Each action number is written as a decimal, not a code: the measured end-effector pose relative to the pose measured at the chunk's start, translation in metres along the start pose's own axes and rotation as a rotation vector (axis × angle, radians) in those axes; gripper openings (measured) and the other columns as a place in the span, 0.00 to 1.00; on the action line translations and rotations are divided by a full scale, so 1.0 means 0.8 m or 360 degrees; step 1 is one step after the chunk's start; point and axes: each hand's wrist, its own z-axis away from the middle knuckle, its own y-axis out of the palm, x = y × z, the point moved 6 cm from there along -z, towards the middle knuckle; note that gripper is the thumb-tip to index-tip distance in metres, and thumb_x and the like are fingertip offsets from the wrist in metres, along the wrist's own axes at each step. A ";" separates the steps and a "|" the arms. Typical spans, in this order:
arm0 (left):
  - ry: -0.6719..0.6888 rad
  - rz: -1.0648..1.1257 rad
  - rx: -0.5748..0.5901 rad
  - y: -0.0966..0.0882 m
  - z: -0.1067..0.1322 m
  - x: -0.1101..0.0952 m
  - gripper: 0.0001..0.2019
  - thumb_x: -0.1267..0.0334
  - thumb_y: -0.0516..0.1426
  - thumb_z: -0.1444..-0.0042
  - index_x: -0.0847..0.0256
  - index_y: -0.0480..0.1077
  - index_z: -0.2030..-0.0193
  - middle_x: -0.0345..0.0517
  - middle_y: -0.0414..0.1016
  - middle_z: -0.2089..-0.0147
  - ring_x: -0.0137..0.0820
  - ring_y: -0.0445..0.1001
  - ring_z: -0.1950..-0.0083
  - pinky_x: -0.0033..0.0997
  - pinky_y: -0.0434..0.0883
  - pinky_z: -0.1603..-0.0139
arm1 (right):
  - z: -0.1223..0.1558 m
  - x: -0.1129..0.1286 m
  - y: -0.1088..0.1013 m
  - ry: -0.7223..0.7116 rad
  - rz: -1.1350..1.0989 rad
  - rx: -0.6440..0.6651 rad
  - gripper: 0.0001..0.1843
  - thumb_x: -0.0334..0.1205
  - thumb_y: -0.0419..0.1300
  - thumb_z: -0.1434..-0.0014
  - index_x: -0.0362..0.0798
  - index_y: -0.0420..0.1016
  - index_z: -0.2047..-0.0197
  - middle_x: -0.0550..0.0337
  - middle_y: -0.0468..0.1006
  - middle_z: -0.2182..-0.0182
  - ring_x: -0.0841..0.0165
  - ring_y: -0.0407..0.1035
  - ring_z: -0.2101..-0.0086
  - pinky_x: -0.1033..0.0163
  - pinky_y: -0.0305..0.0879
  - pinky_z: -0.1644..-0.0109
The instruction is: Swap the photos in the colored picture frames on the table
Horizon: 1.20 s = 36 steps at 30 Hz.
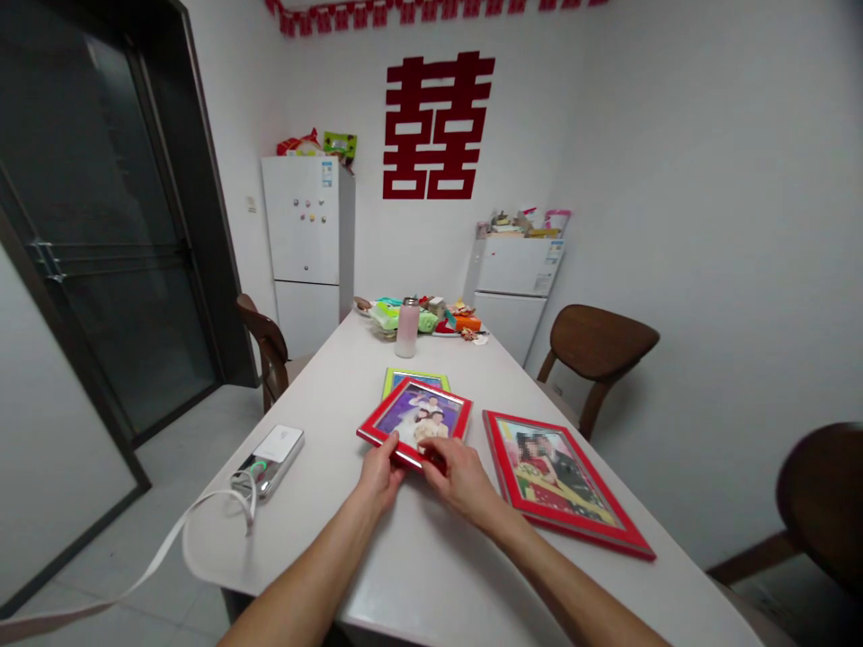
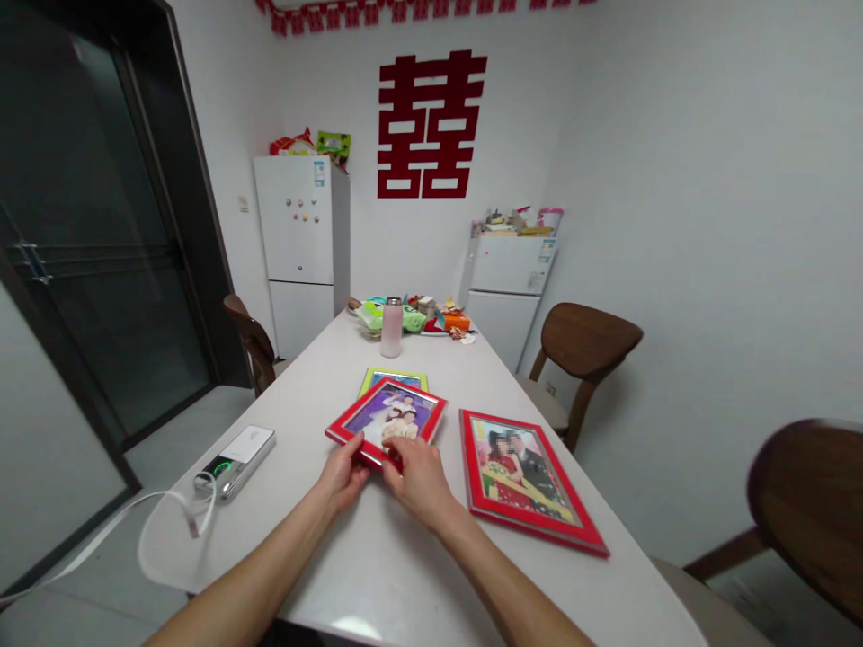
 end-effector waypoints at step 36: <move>0.1266 -0.2792 0.1363 0.036 0.211 0.060 0.23 0.69 0.45 0.44 0.68 0.46 0.41 0.60 0.44 0.40 0.41 0.42 0.39 0.42 0.55 0.44 | 0.088 -0.070 -0.013 0.0565 0.0149 0.0026 0.26 0.35 0.50 0.54 0.36 0.62 0.50 0.45 0.71 0.58 0.62 0.65 0.57 0.59 0.58 0.53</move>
